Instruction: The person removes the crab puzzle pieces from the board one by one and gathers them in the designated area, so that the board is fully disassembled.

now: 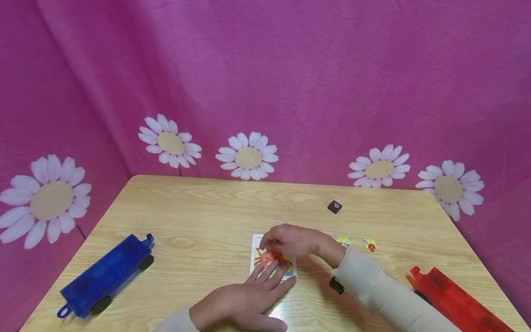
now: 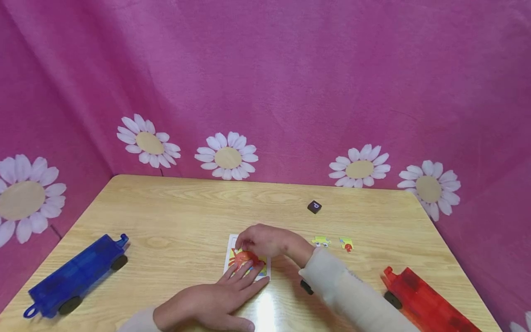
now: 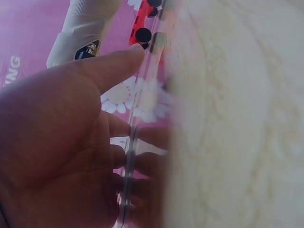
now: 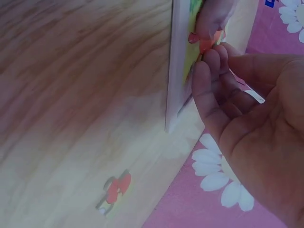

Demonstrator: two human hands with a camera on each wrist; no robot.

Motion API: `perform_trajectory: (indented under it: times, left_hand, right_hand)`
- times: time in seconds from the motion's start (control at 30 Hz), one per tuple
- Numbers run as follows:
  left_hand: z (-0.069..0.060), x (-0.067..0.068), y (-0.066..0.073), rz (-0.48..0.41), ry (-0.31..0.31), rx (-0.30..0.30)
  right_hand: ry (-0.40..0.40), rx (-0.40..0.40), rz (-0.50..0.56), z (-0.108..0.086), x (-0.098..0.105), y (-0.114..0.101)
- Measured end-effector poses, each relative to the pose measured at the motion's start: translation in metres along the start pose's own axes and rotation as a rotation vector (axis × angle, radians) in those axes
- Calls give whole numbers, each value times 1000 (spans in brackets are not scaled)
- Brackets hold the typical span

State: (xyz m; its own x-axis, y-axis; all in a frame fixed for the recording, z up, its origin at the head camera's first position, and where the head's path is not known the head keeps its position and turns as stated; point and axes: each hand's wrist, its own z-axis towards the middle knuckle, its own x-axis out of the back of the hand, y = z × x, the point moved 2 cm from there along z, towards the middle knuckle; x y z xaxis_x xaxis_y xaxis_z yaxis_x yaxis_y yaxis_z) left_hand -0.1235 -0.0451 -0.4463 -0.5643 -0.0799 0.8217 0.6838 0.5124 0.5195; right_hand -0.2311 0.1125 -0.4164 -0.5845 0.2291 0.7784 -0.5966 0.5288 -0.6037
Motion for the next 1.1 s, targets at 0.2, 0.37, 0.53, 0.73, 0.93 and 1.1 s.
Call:
perform_trajectory:
  times: [0.2,0.37,0.53,0.73,0.93,1.1]
  left_hand:
    - [1,-2,-2,17,0,-8]
    - [2,-3,-4,33,-9,1]
    - [2,-3,-5,23,-24,1]
    - [2,-3,-5,32,-26,1]
    - [2,-4,-5,56,-16,9]
    - [1,-5,-5,51,-12,16]
  right_hand:
    - [7,-2,-19,2,-2,0]
    - [15,3,-28,4,-3,1]
    - [27,-11,2,7,-4,0]
    - [67,-11,4,10,-4,0]
    - [89,-23,-6,15,-3,-2]
    - [100,-53,-19,17,-4,-4]
